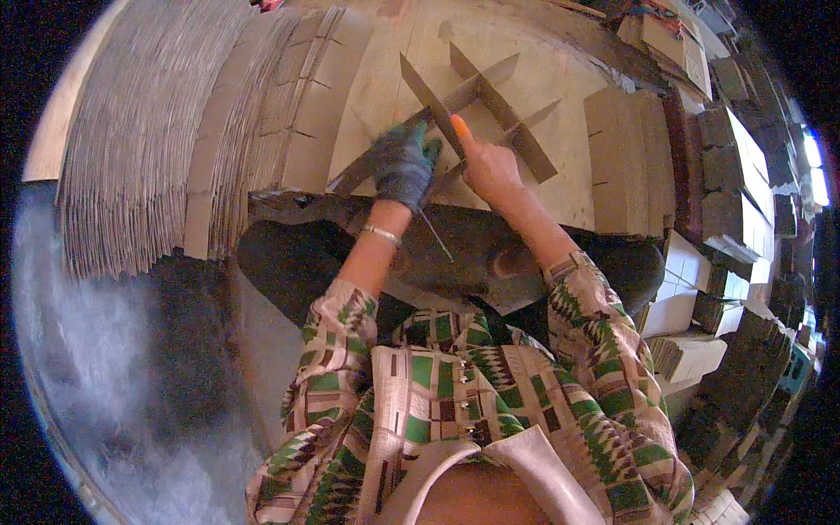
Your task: The person uses a utility knife to cut flat cardboard sheets into smaller rectangular pieces on a low wooden table. They repeatedly pick up sheets, score and cut them, then stack the finished pieces to the right.
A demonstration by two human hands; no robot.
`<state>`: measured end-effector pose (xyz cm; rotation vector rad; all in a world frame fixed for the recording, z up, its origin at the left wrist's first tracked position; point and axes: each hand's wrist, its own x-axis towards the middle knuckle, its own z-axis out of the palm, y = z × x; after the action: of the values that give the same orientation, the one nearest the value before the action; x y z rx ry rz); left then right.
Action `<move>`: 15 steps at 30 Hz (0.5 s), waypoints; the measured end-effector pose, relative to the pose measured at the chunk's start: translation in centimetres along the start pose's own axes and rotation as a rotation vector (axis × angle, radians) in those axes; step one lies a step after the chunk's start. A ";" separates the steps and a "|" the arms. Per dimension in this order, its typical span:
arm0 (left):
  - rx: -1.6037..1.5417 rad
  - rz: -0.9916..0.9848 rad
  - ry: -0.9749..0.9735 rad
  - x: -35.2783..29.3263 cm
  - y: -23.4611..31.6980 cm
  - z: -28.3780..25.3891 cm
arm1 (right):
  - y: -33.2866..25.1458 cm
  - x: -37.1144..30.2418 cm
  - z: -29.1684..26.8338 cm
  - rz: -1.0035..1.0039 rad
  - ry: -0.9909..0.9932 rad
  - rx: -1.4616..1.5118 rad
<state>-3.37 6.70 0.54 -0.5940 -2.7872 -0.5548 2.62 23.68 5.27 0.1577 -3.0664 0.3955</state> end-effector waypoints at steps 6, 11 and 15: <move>0.333 -0.120 -0.142 3.7 -5.3 0.2 | -0.8 -0.9 -0.1 0.030 -0.024 -0.013; 0.334 -0.110 -0.247 3.7 -5.0 0.9 | -0.3 -1.2 0.6 0.001 -0.044 -0.021; 0.289 -0.075 -0.296 3.1 -2.7 -1.0 | 0.1 0.9 0.8 0.058 -0.189 -0.069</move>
<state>-7.18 5.05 1.53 -0.5475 -3.0961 -0.0743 1.73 23.48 4.52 0.1098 -3.2721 0.2933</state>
